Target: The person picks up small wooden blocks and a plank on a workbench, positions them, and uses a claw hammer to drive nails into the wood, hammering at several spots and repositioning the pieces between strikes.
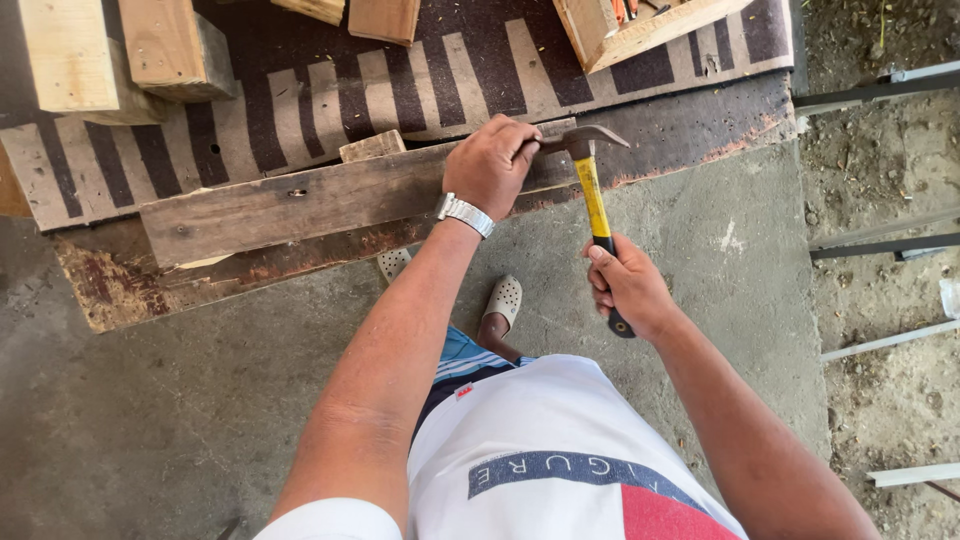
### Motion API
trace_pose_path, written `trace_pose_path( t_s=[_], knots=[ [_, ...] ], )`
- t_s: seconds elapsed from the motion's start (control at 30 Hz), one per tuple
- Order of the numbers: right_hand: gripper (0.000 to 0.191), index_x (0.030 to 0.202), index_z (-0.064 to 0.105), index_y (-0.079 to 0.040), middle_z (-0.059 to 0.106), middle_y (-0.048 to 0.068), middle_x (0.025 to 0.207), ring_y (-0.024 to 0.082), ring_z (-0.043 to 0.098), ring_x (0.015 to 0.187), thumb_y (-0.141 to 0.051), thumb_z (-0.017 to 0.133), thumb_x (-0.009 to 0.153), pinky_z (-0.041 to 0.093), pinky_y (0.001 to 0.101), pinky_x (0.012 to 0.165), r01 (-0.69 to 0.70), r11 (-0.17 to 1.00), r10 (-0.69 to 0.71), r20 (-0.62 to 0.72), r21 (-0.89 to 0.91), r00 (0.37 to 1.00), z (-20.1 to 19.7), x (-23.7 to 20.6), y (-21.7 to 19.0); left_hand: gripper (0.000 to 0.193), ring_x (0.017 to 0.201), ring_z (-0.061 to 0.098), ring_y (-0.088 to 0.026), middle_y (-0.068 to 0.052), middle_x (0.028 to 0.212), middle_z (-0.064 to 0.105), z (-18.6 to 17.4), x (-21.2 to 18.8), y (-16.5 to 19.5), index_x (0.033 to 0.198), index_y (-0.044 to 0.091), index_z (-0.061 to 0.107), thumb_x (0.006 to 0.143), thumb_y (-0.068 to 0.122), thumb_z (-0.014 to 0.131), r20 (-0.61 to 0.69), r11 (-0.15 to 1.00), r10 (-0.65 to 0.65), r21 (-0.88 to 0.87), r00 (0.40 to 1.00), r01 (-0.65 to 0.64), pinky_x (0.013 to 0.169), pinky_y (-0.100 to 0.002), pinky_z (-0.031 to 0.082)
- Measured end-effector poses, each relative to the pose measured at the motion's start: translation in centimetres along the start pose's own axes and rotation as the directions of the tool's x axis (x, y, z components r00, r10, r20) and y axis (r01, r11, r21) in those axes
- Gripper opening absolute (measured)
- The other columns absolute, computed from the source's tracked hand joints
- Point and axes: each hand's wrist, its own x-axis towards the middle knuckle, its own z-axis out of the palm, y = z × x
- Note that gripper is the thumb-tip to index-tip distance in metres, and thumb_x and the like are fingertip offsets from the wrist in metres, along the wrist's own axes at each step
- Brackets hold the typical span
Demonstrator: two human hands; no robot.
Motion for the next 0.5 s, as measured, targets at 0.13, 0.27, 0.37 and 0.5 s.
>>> trace_pose_path(
  t_s=[0.13, 0.27, 0.37, 0.5],
  knots=[
    [0.022, 0.105, 0.056, -0.009, 0.055, 0.000, 0.070, 0.009, 0.050, 0.057, -0.030, 0.049, 0.107, 0.043, 0.0305, 0.049, 0.100, 0.797, -0.263, -0.193, -0.595, 0.945, 1.1, -2.3, -3.1, 0.008, 0.080, 0.071, -0.017, 0.006, 0.094, 0.071, 0.0, 0.0, -0.2, 0.098, 0.020, 0.073, 0.093, 0.026, 0.073, 0.017, 1.000, -0.017, 0.021, 1.000, 0.017, 0.070, -0.035, 0.056],
    [0.016, 0.109, 0.053, -0.007, 0.056, 0.001, 0.071, 0.009, 0.051, 0.057, -0.023, 0.051, 0.108, 0.043, 0.0307, 0.049, 0.310, 0.688, -0.544, -0.183, -0.656, 0.819, 1.3, -5.9, -5.9, 0.005, 0.083, 0.072, -0.019, 0.005, 0.096, 0.072, 0.2, -0.2, -0.6, 0.096, 0.020, 0.073, 0.092, 0.024, 0.072, -0.029, 1.000, -0.003, -0.008, 1.000, 0.003, 0.072, -0.035, 0.057],
    [0.013, 0.111, 0.050, -0.005, 0.053, 0.002, 0.071, 0.010, 0.050, 0.057, -0.018, 0.052, 0.110, 0.041, 0.0314, 0.050, 0.501, 0.605, -0.715, -0.144, -0.619, 0.684, 1.6, -7.0, -6.2, 0.005, 0.082, 0.072, -0.020, 0.005, 0.097, 0.072, 0.3, -0.3, -0.7, 0.096, 0.020, 0.072, 0.093, 0.024, 0.072, -0.019, 1.000, -0.008, -0.020, 1.000, 0.007, 0.072, -0.035, 0.057],
    [0.016, 0.108, 0.048, -0.004, 0.058, 0.009, 0.071, 0.020, 0.059, 0.058, -0.020, 0.052, 0.108, 0.046, 0.0377, 0.052, 0.350, 0.649, -0.604, -0.178, -0.675, 0.777, 2.4, -4.9, -4.5, 0.005, 0.083, 0.072, -0.020, 0.004, 0.096, 0.072, 0.2, -0.1, -0.6, 0.096, 0.020, 0.072, 0.093, 0.024, 0.071, -0.020, 1.000, 0.002, -0.021, 1.000, -0.002, 0.073, -0.036, 0.057]
  ],
)
